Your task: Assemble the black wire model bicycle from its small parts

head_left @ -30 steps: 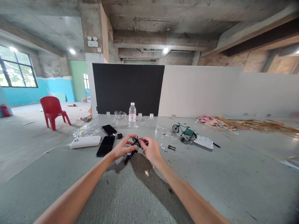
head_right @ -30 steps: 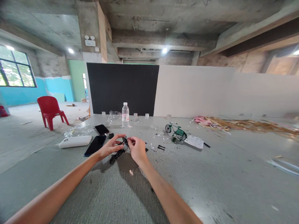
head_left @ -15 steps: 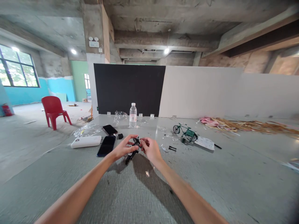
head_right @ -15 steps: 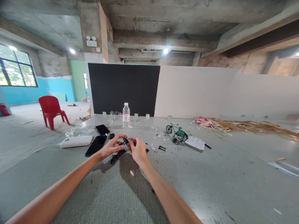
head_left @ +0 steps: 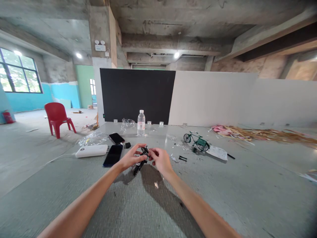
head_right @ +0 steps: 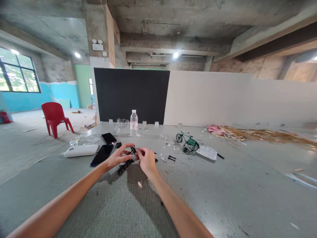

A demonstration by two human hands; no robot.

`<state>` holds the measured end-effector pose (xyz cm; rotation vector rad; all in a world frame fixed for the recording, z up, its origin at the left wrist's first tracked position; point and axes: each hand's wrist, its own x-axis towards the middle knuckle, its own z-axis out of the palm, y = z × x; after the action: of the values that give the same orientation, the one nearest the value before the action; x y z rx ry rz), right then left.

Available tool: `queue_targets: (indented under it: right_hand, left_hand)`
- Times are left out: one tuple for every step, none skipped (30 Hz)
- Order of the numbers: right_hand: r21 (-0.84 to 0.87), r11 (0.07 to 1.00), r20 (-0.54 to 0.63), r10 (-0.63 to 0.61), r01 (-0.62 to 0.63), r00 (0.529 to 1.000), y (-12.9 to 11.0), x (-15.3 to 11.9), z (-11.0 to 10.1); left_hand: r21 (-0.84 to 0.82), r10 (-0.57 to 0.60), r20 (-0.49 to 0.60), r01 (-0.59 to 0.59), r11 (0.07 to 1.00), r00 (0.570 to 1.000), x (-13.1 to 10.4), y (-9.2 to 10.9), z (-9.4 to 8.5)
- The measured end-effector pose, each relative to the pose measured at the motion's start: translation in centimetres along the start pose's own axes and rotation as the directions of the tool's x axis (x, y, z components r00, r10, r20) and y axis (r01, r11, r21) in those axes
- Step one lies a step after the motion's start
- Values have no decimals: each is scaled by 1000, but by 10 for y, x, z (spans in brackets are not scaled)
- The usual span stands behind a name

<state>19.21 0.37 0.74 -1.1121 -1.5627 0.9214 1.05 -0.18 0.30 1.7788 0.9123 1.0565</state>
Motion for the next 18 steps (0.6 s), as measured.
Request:
queue_targets:
  right_hand:
    - [-14,1000,-2,-11,11,1000,0,0,0]
    - [-34,999,-7,-26,26,1000,1,1,0]
    - [-58,998,-14,-42,41,999,1,1,0]
    - [-87,995,-23,-54,52,998,1,1,-1]
    - [-118,991,-30,-64,60,997,1,1,-1]
    - [-149,987,-34,-70,64,997,1,1,-2]
    - [-175,982,-33,-72,65,997,1,1,-3]
    - [-194,979,-27,-71,65,997,0,0,-3]
    - [-203,977,-20,-71,66,997,0,-1,-4]
    - [-205,976,-17,-77,72,997,-1,-2,-4]
    - [-206,975,-20,-91,85,996,-2,-2,-4]
    - [-213,971,-29,-115,106,993,-2,-3,-4]
    - [-228,964,-38,-147,134,988,-2,-4,-3]
    - [-249,954,-42,-181,165,983,-3,-4,-3]
    - [-271,944,-40,-208,190,977,-3,-4,-2]
    - [-287,935,-33,-226,207,974,-3,-4,-1]
    - [-292,933,-22,-228,211,974,-3,-3,0]
    - [-284,937,-12,-214,202,977,-3,-3,0]
  left_hand:
    - [-3,0,1,0,1000,1000,0,0,0]
    - [-7,-1,3,1,1000,1000,0,1,1]
    - [-11,-3,3,3,1000,1000,0,1,1]
    - [-13,-6,2,6,1000,1000,0,1,1]
    - [-14,-12,1,12,1000,1000,0,0,1]
    - [-14,-18,-2,18,1000,1000,0,0,1]
    - [-13,-21,-5,21,1000,1000,0,-1,1]
    - [-11,-21,-7,21,1000,1000,0,-1,1]
    - [-8,-17,-9,16,1000,1000,0,-2,1]
    - [-6,-9,-9,9,1000,1000,0,-3,0]
    - [-4,-3,-10,3,1000,1000,1,-4,0]
    - [-1,4,-12,-4,1000,1000,1,-5,0]
    - [1,10,-15,-10,1000,1000,2,-6,0]
    - [2,14,-20,-14,1000,1000,2,-7,-1]
    - [1,14,-26,-14,1000,1000,3,-8,-1]
    - [-1,12,-29,-12,1000,999,3,-9,-1]
    - [-1,10,-32,-10,1000,999,4,-10,-1]
    - [0,8,-33,-8,1000,999,4,-10,-1]
